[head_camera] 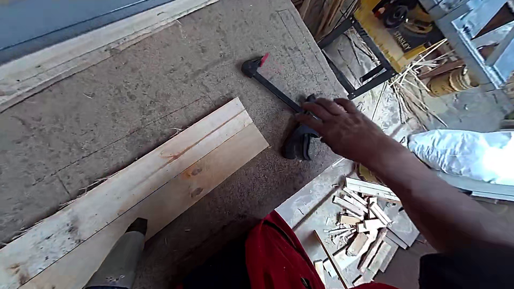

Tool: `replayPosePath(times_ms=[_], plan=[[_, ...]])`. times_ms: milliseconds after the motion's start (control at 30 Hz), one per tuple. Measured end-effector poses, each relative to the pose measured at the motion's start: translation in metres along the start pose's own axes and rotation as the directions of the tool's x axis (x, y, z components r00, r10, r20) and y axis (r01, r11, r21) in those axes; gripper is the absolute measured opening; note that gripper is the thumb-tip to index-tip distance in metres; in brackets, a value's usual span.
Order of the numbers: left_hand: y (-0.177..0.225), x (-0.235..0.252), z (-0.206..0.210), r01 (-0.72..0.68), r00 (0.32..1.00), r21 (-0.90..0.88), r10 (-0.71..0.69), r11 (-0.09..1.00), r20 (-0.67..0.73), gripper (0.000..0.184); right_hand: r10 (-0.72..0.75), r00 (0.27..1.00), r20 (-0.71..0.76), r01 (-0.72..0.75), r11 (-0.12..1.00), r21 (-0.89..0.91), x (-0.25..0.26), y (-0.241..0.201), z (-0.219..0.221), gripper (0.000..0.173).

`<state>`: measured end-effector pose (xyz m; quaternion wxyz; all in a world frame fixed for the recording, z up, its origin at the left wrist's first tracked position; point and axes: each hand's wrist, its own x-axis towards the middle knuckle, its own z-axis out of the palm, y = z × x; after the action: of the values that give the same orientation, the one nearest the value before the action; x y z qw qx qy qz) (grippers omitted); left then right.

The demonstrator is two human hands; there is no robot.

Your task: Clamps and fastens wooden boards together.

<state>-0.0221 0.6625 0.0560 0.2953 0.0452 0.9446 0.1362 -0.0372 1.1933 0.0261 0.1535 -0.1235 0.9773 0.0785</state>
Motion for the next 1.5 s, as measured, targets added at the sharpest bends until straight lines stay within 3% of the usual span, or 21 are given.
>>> replayPosePath(times_ms=[67, 133, 233, 333, 467, 567, 733, 867, 967, 1500], plan=[[0.023, 0.008, -0.004, -0.029, 1.000, -0.019, 0.029, 0.999, 0.004, 0.058, -0.037, 0.999, -0.037, 0.040, 0.996, 0.076, 0.015, 0.002, -0.032, 0.083], [0.031, 0.017, -0.005, -0.091, 0.996, -0.048, 0.092, 0.995, 0.015, 0.059, -0.172, 0.973, -0.151, 0.200, 0.961, 0.191, 0.047, -0.001, -0.040, 0.104], [0.057, 0.035, -0.014, -0.244, 0.969, -0.025, 0.245, 0.969, 0.040, 0.054, -0.363, 0.912, -0.192, 0.406, 0.869, 0.283, 0.108, -0.019, -0.011, 0.140], [0.089, 0.050, -0.022, -0.269, 0.954, 0.011, 0.265, 0.963, 0.141, 0.057, -0.455, 0.877, -0.154, 0.480, 0.814, 0.328, 0.141, -0.020, 0.021, 0.153], [0.104, 0.067, -0.016, -0.363, 0.918, 0.013, 0.356, 0.932, 0.173, 0.057, -0.445, 0.882, -0.154, 0.467, 0.783, 0.411, 0.148, -0.014, 0.032, 0.150], [0.121, 0.079, -0.019, -0.504, 0.863, 0.066, 0.501, 0.861, 0.059, 0.054, -0.427, 0.897, -0.119, 0.431, 0.777, 0.460, 0.150, -0.012, 0.034, 0.150], [0.157, 0.111, -0.020, -0.612, 0.791, 0.046, 0.610, 0.789, 0.057, 0.050, -0.423, 0.893, -0.154, 0.439, 0.740, 0.510, 0.149, -0.012, 0.038, 0.147], [0.183, 0.116, -0.022, -0.534, 0.821, 0.029, 0.510, 0.845, 0.255, 0.055, -0.417, 0.884, -0.210, 0.459, 0.690, 0.561, 0.123, -0.024, 0.048, 0.148], [0.186, 0.122, -0.007, -0.532, 0.769, -0.041, 0.503, 0.846, 0.394, 0.068, -0.372, 0.897, -0.239, 0.436, 0.656, 0.616, 0.105, -0.029, 0.061, 0.139], [0.206, 0.142, 0.014, -0.551, 0.779, 0.020, 0.505, 0.835, 0.370, 0.062, -0.342, 0.895, -0.286, 0.443, 0.613, 0.654, 0.109, -0.025, 0.070, 0.130]])
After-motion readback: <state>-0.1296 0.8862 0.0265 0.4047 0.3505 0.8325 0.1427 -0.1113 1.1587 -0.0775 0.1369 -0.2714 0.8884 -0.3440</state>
